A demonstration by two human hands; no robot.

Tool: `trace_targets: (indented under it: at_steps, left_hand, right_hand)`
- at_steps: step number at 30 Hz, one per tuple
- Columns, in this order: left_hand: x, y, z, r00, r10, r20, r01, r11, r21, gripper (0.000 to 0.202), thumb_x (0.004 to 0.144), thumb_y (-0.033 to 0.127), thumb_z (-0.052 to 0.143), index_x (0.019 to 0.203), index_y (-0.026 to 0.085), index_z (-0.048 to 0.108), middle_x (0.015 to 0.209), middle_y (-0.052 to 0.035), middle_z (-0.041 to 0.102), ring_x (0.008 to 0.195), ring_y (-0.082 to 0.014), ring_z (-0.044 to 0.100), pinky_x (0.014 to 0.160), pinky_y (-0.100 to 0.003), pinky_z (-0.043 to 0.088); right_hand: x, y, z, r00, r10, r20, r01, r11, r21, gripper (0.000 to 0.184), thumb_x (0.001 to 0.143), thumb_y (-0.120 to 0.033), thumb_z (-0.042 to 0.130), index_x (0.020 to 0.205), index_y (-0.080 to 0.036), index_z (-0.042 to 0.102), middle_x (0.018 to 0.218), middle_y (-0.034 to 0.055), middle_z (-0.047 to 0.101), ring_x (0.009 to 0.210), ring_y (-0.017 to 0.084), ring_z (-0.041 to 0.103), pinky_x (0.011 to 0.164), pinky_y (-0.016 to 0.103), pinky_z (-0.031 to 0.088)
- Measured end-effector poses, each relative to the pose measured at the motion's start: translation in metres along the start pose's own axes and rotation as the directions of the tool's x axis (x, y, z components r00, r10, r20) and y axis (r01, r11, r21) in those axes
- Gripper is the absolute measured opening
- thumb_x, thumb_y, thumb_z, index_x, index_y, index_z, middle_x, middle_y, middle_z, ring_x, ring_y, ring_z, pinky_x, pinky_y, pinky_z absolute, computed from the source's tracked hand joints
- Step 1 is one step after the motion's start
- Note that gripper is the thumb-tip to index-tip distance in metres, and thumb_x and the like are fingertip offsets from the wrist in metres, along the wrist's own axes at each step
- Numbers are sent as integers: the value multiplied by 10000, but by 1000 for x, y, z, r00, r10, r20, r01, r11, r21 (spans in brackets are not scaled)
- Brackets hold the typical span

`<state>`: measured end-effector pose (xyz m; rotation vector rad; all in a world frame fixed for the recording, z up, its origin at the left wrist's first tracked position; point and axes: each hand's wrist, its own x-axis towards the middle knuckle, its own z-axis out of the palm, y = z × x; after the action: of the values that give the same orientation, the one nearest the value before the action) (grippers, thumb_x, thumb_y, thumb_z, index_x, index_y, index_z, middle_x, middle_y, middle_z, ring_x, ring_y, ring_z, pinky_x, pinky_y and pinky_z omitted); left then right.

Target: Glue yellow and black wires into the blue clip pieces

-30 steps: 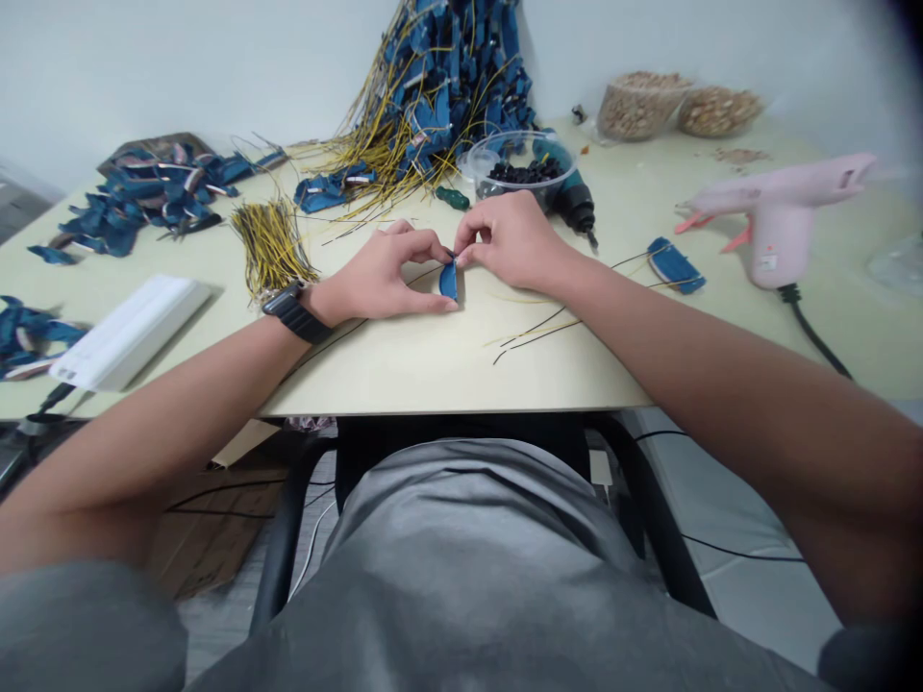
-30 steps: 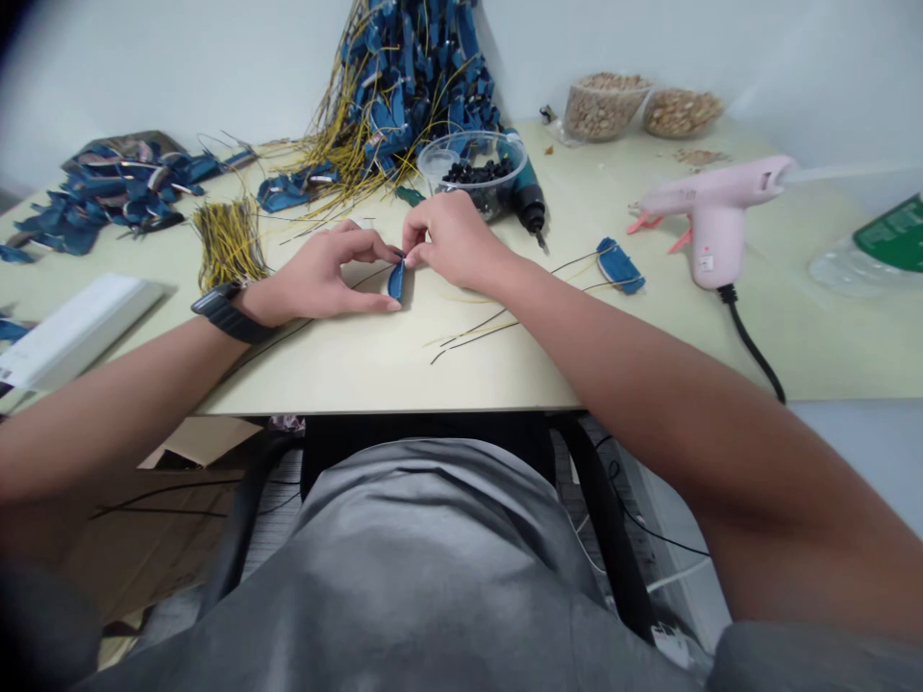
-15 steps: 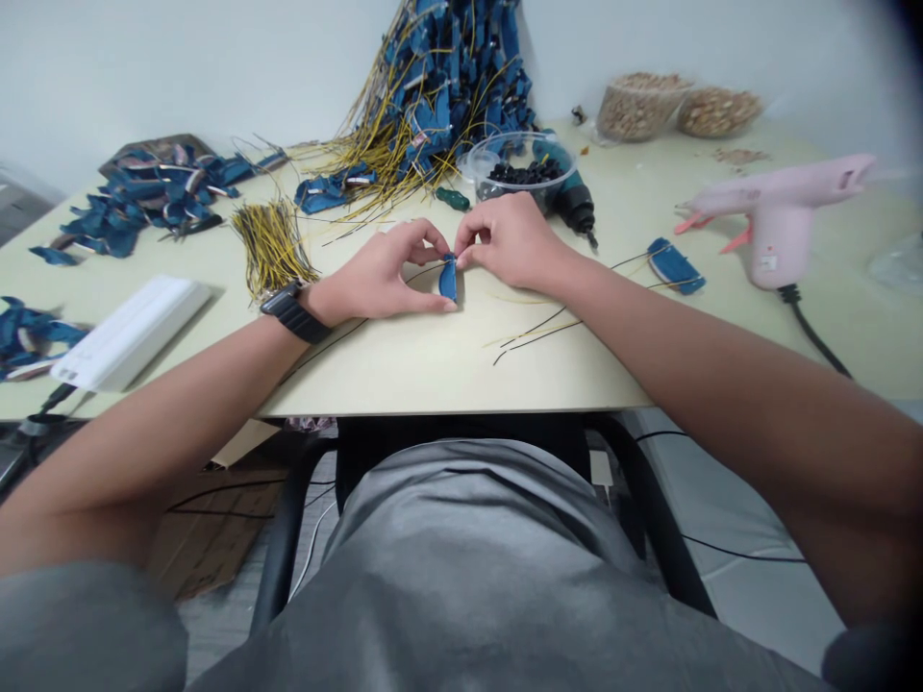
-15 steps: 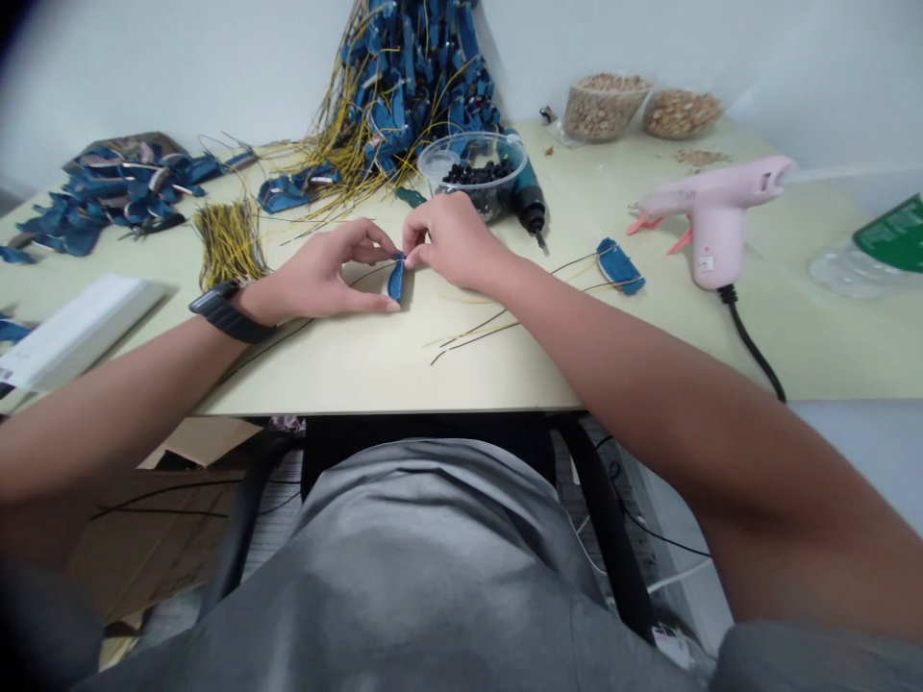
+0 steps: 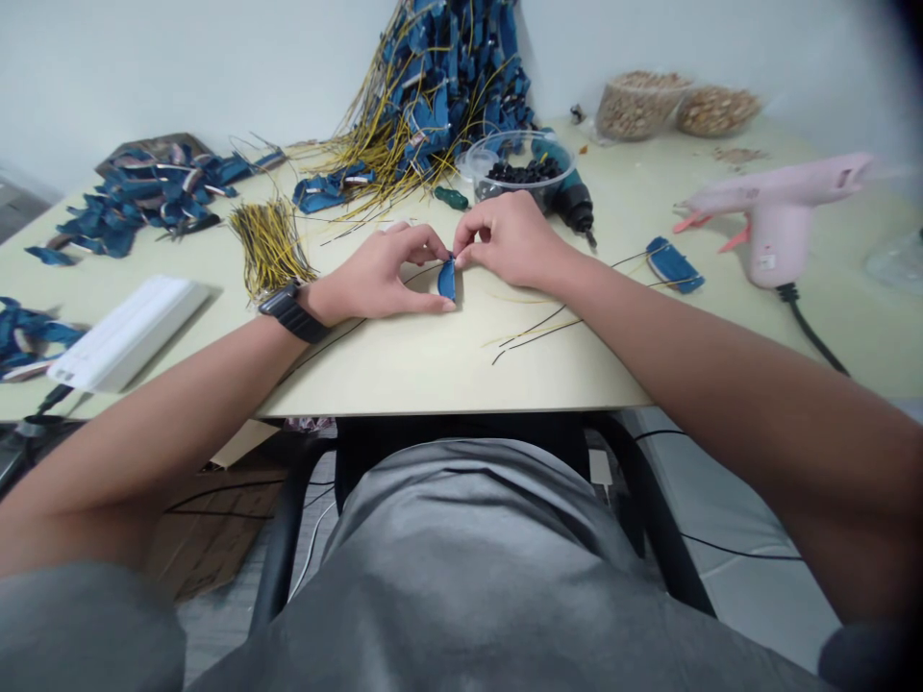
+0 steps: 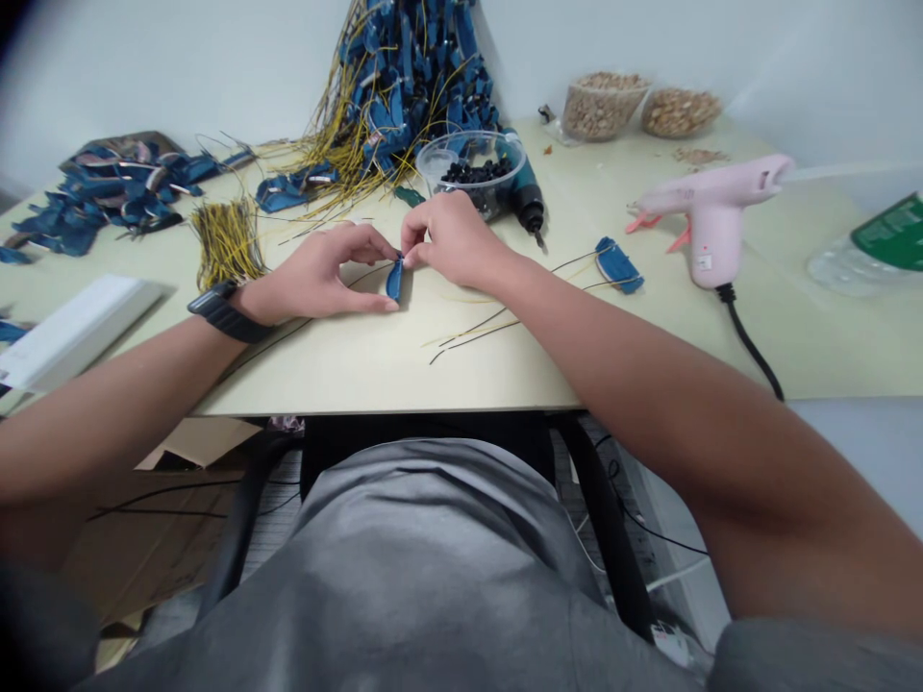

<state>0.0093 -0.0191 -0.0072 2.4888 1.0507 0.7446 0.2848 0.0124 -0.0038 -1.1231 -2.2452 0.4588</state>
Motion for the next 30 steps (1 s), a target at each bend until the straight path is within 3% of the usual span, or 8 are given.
trace_targets:
  at_steps: [11,17,22,27,30]
  left_hand:
    - [1,-1,-2,1000,14,3,-14,1000,7,876,758,1056,1026,1171,301,868,1169,-109,903,1176,-391,817,1091,-582,666]
    - [0,1,0,1000,-12,0,12,999,-48,929,764,1070,1036,1230,290,844,1270,-120,915,1223,-376,861,1146,-577,716]
    - [-2,6,4,999,-38,-33,36,998,-55,996,748,1019,1095,1358,300,775,1370,-140,897,1411,-472,863,1278,-705,672]
    - [-6,13,8,996,-74,-59,77,996,53,931,807,802,1143,1470,303,720,1395,-140,902,1535,-549,765,1336,-832,506]
    - [-7,20,12,992,-99,-82,106,991,87,903,816,731,1126,1493,296,717,1407,-155,898,1553,-575,708,1341,-859,433]
  right_hand:
    - [1,0,1,1000,8,6,-8,1000,-15,64,962,-311,1003,1023,-294,989,1028,90,925,1021,359,843,1045,567,696]
    - [-1,-2,-4,1000,13,26,-12,999,-33,111,942,-227,966,1028,-296,974,1017,85,925,972,346,842,1032,553,697]
    - [-4,1,-12,1000,19,-7,-20,996,-84,40,1001,-305,977,991,-299,939,1020,100,915,1003,359,830,1064,572,676]
    - [-11,-9,-11,999,43,-3,-43,997,-66,228,1068,-401,926,877,-279,900,886,123,875,990,378,835,990,559,684]
    - [-16,-24,-5,994,97,44,-94,993,-67,232,1046,-347,942,836,-269,883,859,128,860,965,383,835,961,559,697]
